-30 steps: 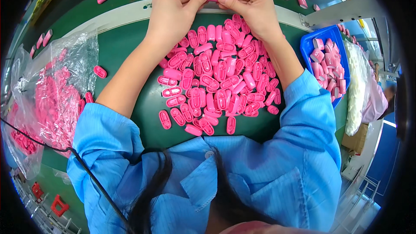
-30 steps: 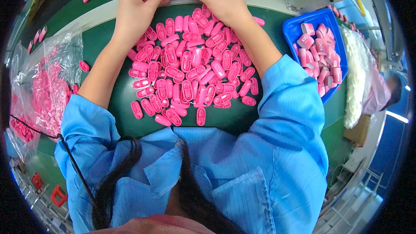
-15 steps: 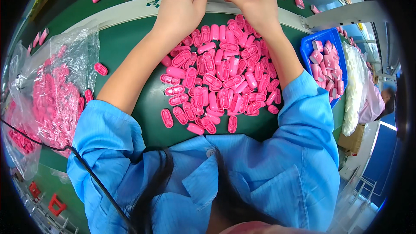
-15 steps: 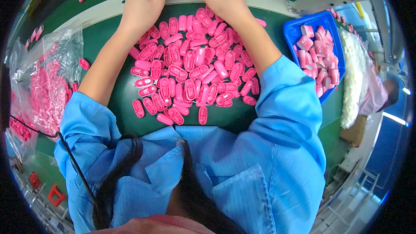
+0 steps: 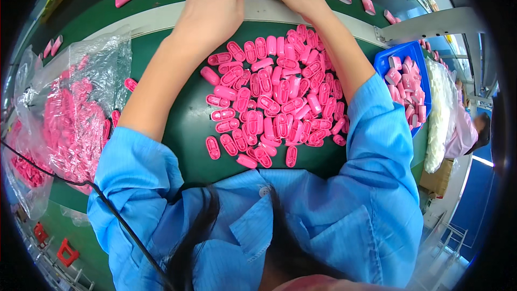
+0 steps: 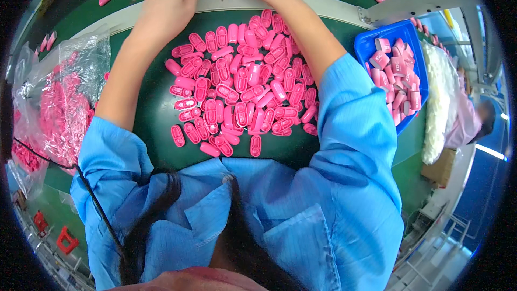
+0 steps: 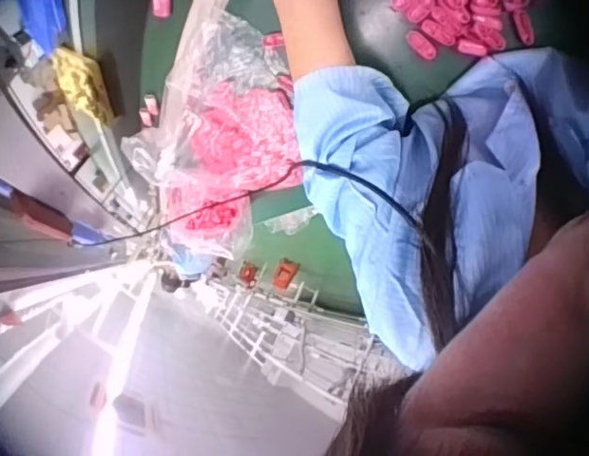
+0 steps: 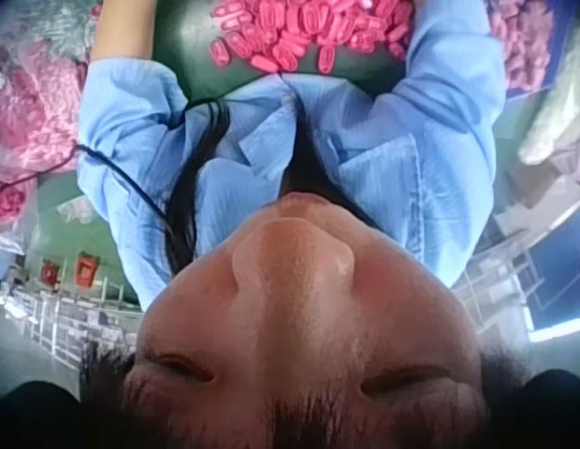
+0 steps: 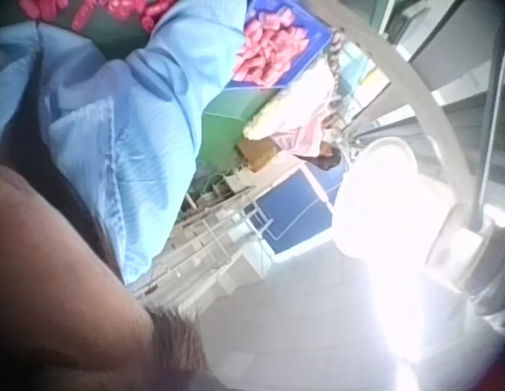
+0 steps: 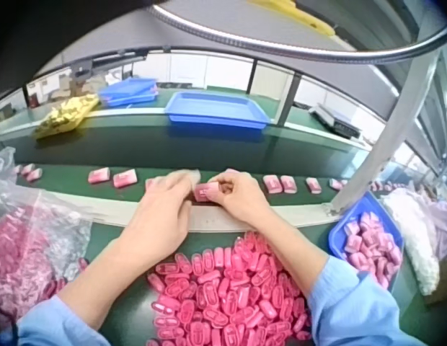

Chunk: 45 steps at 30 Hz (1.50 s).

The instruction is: The person repeatedly picks up pink plastic components from a pile on a green table and inserts them into pink rectangular casings labeled KDC. The person places the assembled units onto a white strip on the table and occasionally moves them into a blue bin. The task is performed by hand without tools.

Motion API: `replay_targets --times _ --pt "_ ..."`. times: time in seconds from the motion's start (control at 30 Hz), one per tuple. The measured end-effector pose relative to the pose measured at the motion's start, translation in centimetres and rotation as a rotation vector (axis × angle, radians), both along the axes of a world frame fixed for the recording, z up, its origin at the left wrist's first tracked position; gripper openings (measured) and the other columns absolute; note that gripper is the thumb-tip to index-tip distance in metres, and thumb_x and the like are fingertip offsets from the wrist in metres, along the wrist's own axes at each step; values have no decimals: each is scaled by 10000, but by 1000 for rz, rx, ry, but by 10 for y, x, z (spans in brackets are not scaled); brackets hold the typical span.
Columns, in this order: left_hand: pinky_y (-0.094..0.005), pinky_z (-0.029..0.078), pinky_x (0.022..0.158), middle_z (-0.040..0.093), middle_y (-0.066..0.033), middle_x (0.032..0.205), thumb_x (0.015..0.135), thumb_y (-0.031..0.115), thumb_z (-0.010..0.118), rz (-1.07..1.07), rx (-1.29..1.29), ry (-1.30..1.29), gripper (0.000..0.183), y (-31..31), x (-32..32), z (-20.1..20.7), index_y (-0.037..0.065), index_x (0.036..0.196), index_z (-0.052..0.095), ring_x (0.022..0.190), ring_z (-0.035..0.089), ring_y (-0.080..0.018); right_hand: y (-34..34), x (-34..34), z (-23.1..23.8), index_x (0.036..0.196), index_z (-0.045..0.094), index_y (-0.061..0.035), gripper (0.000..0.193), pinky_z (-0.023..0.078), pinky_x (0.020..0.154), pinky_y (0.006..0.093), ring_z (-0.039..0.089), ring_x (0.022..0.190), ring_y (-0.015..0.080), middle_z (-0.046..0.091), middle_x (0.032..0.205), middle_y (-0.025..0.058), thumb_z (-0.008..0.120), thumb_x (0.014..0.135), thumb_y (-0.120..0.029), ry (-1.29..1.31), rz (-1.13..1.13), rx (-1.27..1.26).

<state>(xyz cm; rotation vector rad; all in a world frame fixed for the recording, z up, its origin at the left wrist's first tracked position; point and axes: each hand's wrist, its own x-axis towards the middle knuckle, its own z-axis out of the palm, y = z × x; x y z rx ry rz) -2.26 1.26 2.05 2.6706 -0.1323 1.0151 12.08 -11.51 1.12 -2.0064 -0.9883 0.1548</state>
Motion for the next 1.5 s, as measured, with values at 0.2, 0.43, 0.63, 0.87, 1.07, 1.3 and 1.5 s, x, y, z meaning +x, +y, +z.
replay_targets --times 0.2,0.43,0.63,0.87,1.07,1.3,1.5 --pt "-419 490 804 630 -163 1010 833 22 551 -232 -11 293 218 -18 -58 -1 11 1037 630 929 593 -359 9 48 -14 1023 646 28 299 479 852 441 614 939 385 647 974 227 622 842 -208 -613 -230 -84" --pt "-389 505 711 597 -127 902 839 56 588 -10 -57 315 225 -32 -51 -11 47 1057 643 805 614 -304 -1 28 -1 997 589 40 276 502 768 425 637 859 346 649 898 231 645 831 -173 -417 -152 -151" --pt "-314 523 706 611 -124 949 861 89 612 -166 -712 215 311 -25 -2 -22 29 1166 604 783 646 -225 -42 16 2 1061 588 8 223 522 649 244 639 741 123 660 877 87 653 875 -95 491 135 278" --pt "-301 552 747 672 -162 1004 857 103 653 -334 -1310 273 402 -13 11 -32 -30 1223 556 816 685 -213 -51 -15 -4 1140 588 6 307 519 744 231 653 844 136 665 993 91 662 877 -135 478 131 259" --pt "-238 518 779 658 -75 1047 884 39 627 -282 -1448 308 354 -16 6 -21 -50 1222 565 885 628 -112 -52 -18 -9 1114 609 -10 274 498 719 208 630 791 94 662 945 55 651 889 -160 522 179 223" --pt "-256 523 805 667 -101 1041 870 31 642 -239 -1255 271 327 -19 0 -16 -71 1177 591 916 632 -129 -50 -27 -5 1106 591 40 250 533 723 237 650 803 139 666 976 93 637 881 -58 616 220 344" --pt "-237 512 828 662 -85 1056 871 29 645 -334 -1213 293 333 -15 -1 -15 -79 1181 585 944 616 -115 -53 -24 -9 1154 591 40 321 551 773 241 650 854 128 668 994 94 670 866 -78 441 178 314"
